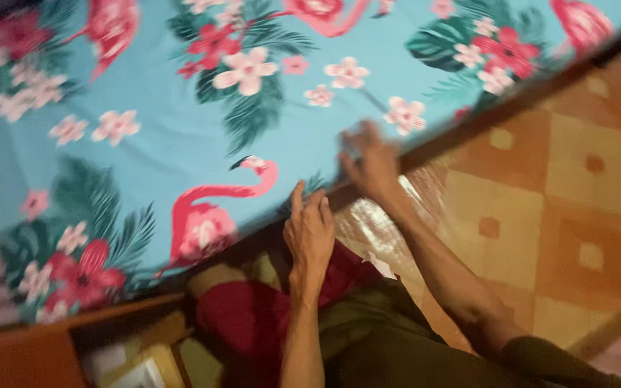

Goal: The person cleans various grooming tools and toiletries on a dresser using a white cloth, wipes the surface of the dresser, and then smooths the bedsheet on an adjacent bed.

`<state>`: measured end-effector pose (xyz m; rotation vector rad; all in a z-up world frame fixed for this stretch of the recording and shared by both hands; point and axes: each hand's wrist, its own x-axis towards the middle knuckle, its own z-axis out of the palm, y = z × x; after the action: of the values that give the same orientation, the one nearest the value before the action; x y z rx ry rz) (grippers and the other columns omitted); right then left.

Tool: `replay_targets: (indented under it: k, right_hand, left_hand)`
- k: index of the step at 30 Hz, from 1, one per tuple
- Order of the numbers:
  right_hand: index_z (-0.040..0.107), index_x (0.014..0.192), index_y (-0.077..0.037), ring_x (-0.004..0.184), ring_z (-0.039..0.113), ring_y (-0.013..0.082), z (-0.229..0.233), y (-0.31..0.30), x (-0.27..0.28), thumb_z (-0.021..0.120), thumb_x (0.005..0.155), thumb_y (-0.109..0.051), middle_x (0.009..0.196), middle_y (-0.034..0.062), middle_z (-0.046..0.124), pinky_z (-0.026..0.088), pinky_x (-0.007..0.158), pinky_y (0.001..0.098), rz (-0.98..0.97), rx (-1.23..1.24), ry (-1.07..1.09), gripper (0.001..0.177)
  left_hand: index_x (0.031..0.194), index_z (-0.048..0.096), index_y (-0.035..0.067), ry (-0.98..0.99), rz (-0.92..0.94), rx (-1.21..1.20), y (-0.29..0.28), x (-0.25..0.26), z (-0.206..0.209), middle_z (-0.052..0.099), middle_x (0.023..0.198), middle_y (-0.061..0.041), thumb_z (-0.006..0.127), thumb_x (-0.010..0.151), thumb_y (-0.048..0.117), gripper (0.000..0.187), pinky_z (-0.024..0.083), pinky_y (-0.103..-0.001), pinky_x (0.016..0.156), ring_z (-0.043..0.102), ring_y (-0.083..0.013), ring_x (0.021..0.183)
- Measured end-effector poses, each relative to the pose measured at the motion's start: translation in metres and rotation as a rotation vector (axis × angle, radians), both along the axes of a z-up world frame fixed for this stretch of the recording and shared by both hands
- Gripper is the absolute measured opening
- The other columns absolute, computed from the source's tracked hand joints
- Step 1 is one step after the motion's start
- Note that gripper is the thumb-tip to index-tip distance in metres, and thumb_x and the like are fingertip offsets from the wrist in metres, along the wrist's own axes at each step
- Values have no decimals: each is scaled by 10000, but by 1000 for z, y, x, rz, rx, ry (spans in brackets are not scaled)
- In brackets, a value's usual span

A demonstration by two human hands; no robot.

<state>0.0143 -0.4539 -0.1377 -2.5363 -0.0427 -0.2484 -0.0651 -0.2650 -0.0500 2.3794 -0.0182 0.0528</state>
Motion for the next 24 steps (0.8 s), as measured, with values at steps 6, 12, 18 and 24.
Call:
replay_targets:
  k: [6,12,18,24]
  right_hand:
    - [548,1481,-237,1530,346,377,6,-45,-16,592,1032,-414,1623,183,410,182,1135,770,-119,-211,-110,484]
    - [537,1469,-182,1550,332,405,4,-67,5,560,1035,-451,1607,196,383,124,1251,776,-195,-207,-204,511]
    - [541,1439,-195,1504,335,421,7,-95,30,530,961,-532,1580,233,406,163,1173,760,-11,-144,80,586]
    - [624,1368,-117,1429,303,524,30,-103,19,730,888,-344,1524,325,415,233,1029,768,-218,-380,-103,541]
  left_hand:
    - [1116,738,55,-75,-109,-123,-18,-12,-16,663,1314,-144,602,977,180,231,548,-473,878,676,-402,1077]
    - [1105,740,48,26,-148,-111,-39,3,-15,681,1272,-131,601,962,177,238,537,-461,880,682,-378,1065]
    - [1133,740,52,-55,-174,-198,-49,13,-4,687,1236,-142,601,968,141,234,544,-437,918,683,-365,1103]
    - [1133,741,26,-127,-65,-206,-35,11,7,691,1225,-169,601,962,116,238,535,-436,932,676,-369,1115]
